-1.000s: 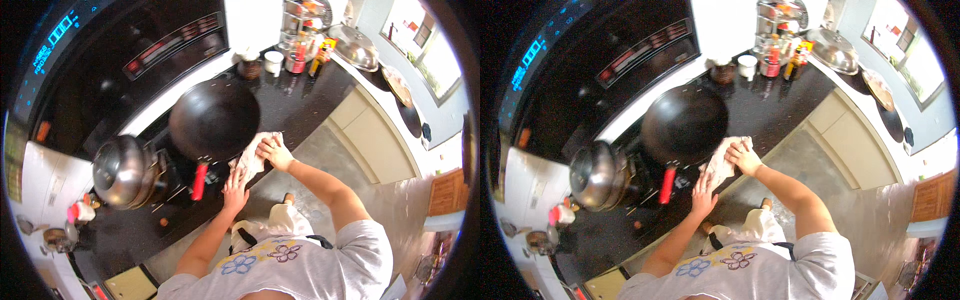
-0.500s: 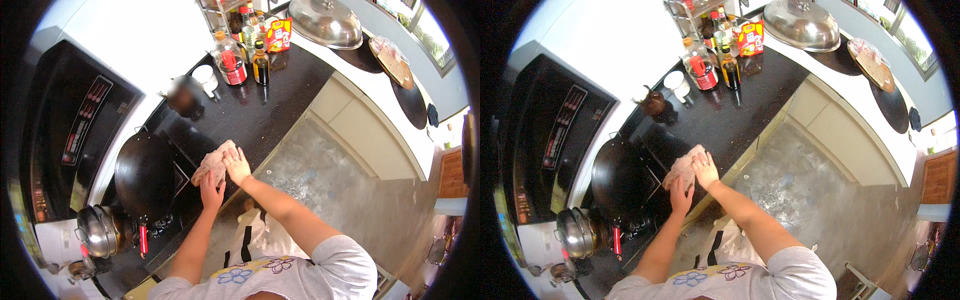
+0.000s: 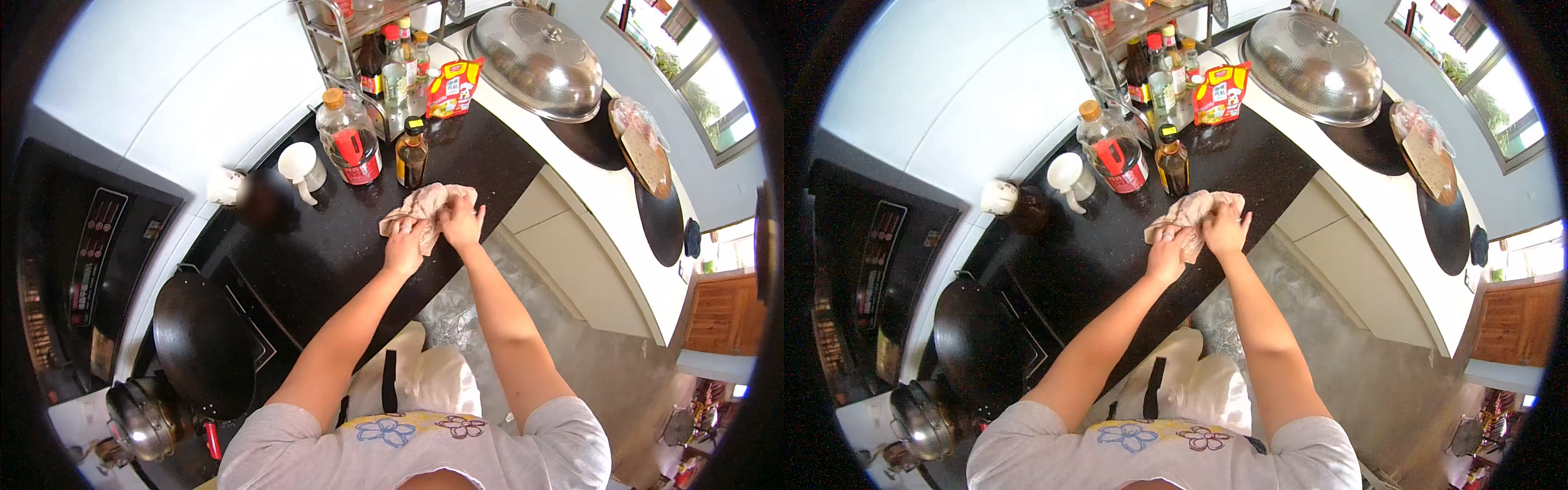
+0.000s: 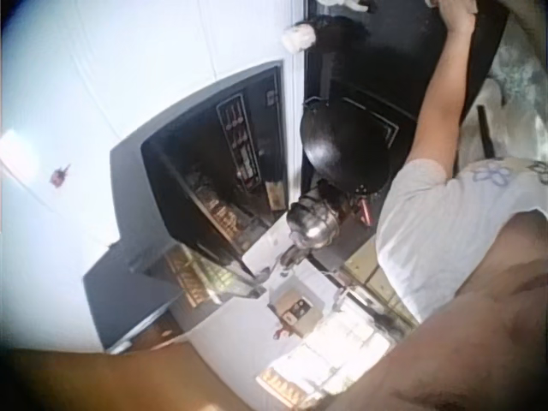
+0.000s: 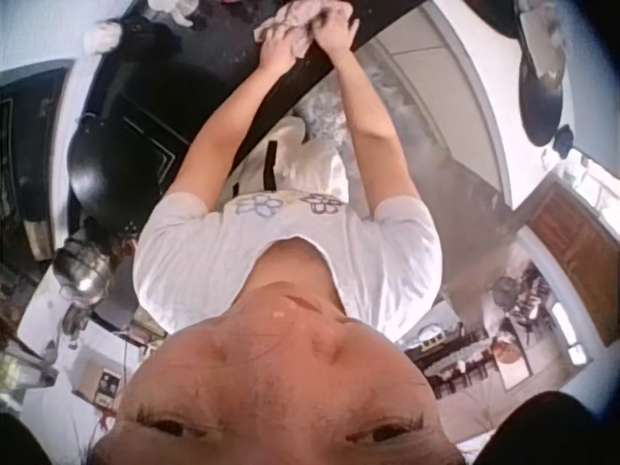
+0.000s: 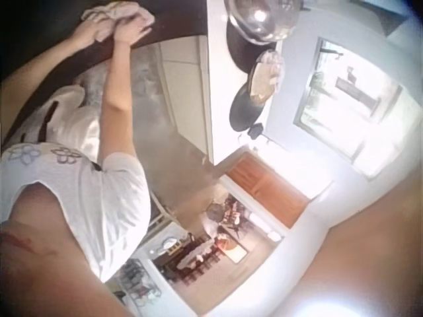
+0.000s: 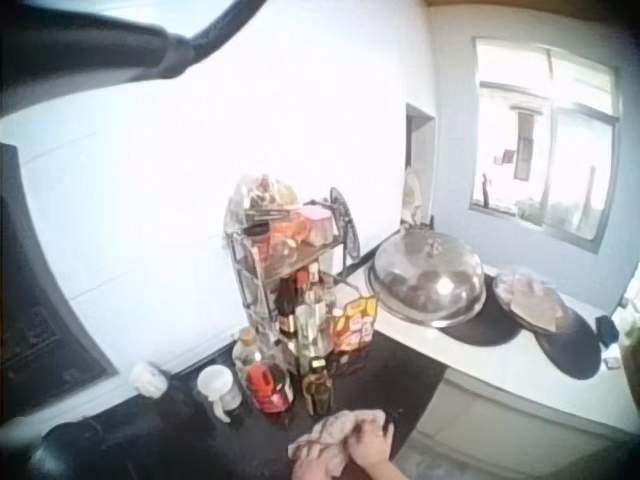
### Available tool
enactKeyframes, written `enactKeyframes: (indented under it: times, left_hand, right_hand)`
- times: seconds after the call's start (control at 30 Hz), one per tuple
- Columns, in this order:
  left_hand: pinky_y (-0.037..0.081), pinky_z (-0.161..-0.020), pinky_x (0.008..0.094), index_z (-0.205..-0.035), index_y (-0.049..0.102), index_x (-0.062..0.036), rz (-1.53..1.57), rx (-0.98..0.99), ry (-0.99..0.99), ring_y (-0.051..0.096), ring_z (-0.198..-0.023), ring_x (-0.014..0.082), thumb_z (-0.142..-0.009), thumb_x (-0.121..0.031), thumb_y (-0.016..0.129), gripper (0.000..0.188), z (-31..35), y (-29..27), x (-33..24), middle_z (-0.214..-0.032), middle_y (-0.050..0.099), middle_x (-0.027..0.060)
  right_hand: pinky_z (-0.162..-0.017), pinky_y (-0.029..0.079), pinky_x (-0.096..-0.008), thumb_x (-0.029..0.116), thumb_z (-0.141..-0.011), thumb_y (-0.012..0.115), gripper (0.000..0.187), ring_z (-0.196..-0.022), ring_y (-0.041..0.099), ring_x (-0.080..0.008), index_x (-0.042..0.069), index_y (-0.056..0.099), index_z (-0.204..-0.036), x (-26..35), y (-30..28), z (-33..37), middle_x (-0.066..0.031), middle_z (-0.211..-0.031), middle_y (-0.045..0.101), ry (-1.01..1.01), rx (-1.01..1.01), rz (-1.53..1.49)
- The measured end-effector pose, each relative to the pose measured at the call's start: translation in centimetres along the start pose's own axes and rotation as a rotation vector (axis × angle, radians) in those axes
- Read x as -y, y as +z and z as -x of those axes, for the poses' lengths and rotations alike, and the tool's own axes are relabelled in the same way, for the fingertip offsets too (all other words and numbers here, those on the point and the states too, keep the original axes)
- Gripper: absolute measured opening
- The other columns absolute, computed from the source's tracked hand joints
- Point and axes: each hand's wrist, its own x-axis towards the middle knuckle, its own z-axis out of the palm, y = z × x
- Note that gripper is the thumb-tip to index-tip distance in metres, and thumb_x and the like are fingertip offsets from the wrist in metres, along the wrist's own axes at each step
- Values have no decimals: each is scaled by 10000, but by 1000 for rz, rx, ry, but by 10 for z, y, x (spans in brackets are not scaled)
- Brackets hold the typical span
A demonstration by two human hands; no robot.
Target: The person cleans the kitchen countertop and a dining table using a cloth. They wipe around various items on the counter, including bottles and a wok, then move to a table to wipe the surface and a plate. Finally, they rinse the cloth at the sink.
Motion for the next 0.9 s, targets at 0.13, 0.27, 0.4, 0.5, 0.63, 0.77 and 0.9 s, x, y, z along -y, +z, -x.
enactKeyframes:
  times: [0.13,0.27,0.4,0.5,0.63,0.77,0.9]
  left_hand:
    - [448,-991,439,-1274,511,-89,298,-8,-90,507,-1193,407,-705,-25,671,595,8,1,-5,-1239,544,179]
    - [495,-923,403,-1267,527,-56,359,-33,-207,582,-1107,344,-756,-16,662,530,12,-34,22,-1266,508,190]
    - [503,-892,399,-1336,473,-66,415,-404,-184,522,-1147,337,-838,-77,682,540,-56,-78,-21,-1266,474,204]
    - [400,-1055,433,-1422,391,-32,287,-486,-86,455,-1260,400,-867,-174,701,651,-90,-95,-36,-1371,432,228]
    - [363,-1086,434,-1415,393,-5,244,-429,-169,430,-1314,394,-900,-179,671,611,-117,-99,-43,-1408,449,226]
    - [426,-1029,411,-1376,434,5,305,-439,-214,476,-1282,383,-880,-84,662,553,-128,-78,-30,-1368,493,215]
    - [479,-967,375,-1352,465,-16,403,-400,-264,527,-1233,359,-841,21,653,545,-131,-82,-32,-1336,520,199]
  right_hand:
    - [-1123,187,-608,494,-828,618,643,-1355,362,-433,155,521,-1366,3,11,27,-200,-1448,429,-206,-184,-69]
    - [-1102,199,-621,580,-651,799,803,-1385,287,-460,147,557,-1283,31,20,39,-199,-1461,383,-142,-68,15]
    - [-983,363,-575,217,-603,774,655,-1166,499,-361,103,551,-1209,24,26,11,-135,-1249,540,-392,-113,71]
    - [-867,483,-340,61,-692,685,452,-1002,582,-292,67,486,-1099,8,-9,-18,-150,-1101,539,91,174,-604]
    - [-997,443,-352,-33,-757,533,539,-1124,590,-299,4,471,-1291,22,-83,-59,-180,-1224,561,-228,-173,-1110]
    - [-1141,280,-381,-21,-785,462,599,-1356,402,-295,-12,454,-1384,40,-84,-104,-180,-1427,443,-435,59,-1124]
    - [-1088,353,-341,59,-918,429,442,-1252,508,-273,-33,477,-1348,46,-25,-134,-165,-1346,534,-402,249,-1412]
